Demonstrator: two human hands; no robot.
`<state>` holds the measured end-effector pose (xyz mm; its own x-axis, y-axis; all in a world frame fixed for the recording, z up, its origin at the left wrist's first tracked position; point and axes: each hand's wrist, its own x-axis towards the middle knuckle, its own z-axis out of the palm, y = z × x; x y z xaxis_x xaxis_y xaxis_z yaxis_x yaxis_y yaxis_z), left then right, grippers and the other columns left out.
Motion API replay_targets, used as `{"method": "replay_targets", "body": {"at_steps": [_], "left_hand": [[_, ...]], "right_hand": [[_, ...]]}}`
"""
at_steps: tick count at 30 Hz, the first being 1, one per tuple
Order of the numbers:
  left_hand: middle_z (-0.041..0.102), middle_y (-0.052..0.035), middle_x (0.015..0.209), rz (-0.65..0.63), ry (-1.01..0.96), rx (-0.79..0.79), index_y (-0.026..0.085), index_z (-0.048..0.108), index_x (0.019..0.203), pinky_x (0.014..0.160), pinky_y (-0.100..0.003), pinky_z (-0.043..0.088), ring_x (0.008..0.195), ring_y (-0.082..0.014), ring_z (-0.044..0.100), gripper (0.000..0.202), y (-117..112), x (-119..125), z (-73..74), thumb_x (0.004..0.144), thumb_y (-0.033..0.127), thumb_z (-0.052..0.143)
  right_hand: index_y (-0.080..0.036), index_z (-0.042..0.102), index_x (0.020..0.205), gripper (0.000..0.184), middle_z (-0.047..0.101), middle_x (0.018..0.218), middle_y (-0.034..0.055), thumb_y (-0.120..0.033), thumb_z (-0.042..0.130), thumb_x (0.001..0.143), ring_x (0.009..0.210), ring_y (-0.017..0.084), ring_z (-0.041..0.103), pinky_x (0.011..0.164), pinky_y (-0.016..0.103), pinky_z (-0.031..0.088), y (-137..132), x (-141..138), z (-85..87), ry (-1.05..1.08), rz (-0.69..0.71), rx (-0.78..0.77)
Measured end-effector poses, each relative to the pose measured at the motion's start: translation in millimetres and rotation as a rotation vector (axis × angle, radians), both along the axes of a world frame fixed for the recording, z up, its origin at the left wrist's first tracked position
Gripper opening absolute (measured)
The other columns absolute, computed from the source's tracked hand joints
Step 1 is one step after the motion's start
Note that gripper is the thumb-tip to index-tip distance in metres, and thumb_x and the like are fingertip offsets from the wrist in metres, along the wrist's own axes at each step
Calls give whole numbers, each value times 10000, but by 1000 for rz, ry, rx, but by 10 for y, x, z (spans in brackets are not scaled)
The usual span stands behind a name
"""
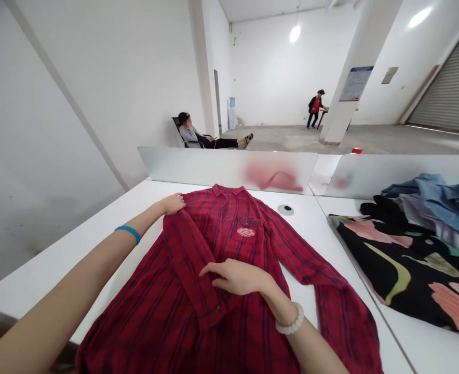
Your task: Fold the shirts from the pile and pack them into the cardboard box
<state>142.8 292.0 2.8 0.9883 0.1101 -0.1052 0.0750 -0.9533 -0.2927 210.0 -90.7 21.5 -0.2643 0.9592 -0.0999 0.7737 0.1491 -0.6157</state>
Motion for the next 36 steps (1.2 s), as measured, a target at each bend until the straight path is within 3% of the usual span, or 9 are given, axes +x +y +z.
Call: {"method": "replay_targets", "body": {"at_steps": [4, 7, 12, 16, 19, 22, 26, 31, 36], "left_hand": [[642, -57, 990, 8, -5, 74, 137, 621, 913, 971, -466, 374, 1020, -207, 572, 220, 2, 204, 23, 871, 345, 563], [633, -61, 1023, 23, -16, 92, 139, 616, 963, 949, -460, 402, 1012, -205, 576, 240, -103, 266, -72, 876, 355, 555], [632, -57, 1025, 10, -50, 91, 139, 615, 966, 943, -460, 404, 998, -203, 579, 245, -334, 250, -233, 875, 359, 556], [664, -88, 953, -83, -97, 82, 129, 636, 886, 1049, -476, 252, 1028, -210, 557, 151, -576, 197, -152, 883, 167, 490], [680, -123, 907, -161, -111, 62, 128, 655, 837, 1097, -449, 162, 984, -203, 563, 241, -849, 75, -39, 858, 66, 423], [684, -110, 925, -219, -114, 21, 145, 660, 889, 1118, -398, 157, 953, -189, 571, 217, -1148, -188, 28, 864, 133, 445], [672, -99, 1040, -185, -150, -35, 156, 637, 1024, 1132, -372, 159, 1064, -188, 549, 238, -1413, -773, -22, 861, 181, 465], [557, -167, 1291, 77, -226, -102, 124, 610, 1125, 1022, -430, 356, 1179, -276, 520, 312, -1498, -1659, -259, 854, 189, 467], [596, -195, 1231, 347, -337, -176, 102, 579, 1193, 868, -429, 486, 1056, -298, 613, 380, -1751, -2380, -471, 910, 281, 399]], "right_hand": [[-241, 576, 1243, 386, 676, 983, 76, -195, 506, 865, 829, 210, 637, 730, 296, 461, -27, 66, -70, -263, -45, -61], [-225, 592, 1231, 372, 634, 1051, 130, -224, 495, 873, 940, 269, 614, 783, 366, 473, 6, 10, -224, -428, -161, 2], [-252, 570, 1268, 434, 520, 1262, 179, -230, 566, 835, 1108, 333, 547, 862, 449, 476, 25, -145, -310, -518, -187, -38], [-241, 572, 1268, 473, 378, 1420, 214, -190, 613, 799, 1193, 383, 487, 879, 527, 468, 41, -248, -351, -624, -301, 34], [-250, 507, 1332, 548, 288, 1486, 181, -315, 643, 805, 1332, 393, 318, 972, 579, 391, 145, -339, -532, -589, -328, 190], [-227, 446, 1382, 502, 299, 1489, 155, -380, 493, 906, 1383, 340, 227, 1070, 584, 266, 273, -420, -802, -552, -357, 310], [-236, 404, 1408, 480, 302, 1494, 124, -408, 328, 967, 1395, 309, 198, 1087, 573, 240, 340, -435, -1047, -540, -359, 329], [-246, 341, 1437, 525, 234, 1523, 97, -473, 260, 971, 1410, 281, 142, 1110, 538, 204, 328, -400, -1063, -542, -351, 283], [-267, 324, 1444, 531, 219, 1532, 66, -491, 236, 970, 1417, 261, 124, 1121, 510, 187, 417, -384, -1061, -540, -379, 253]]}}
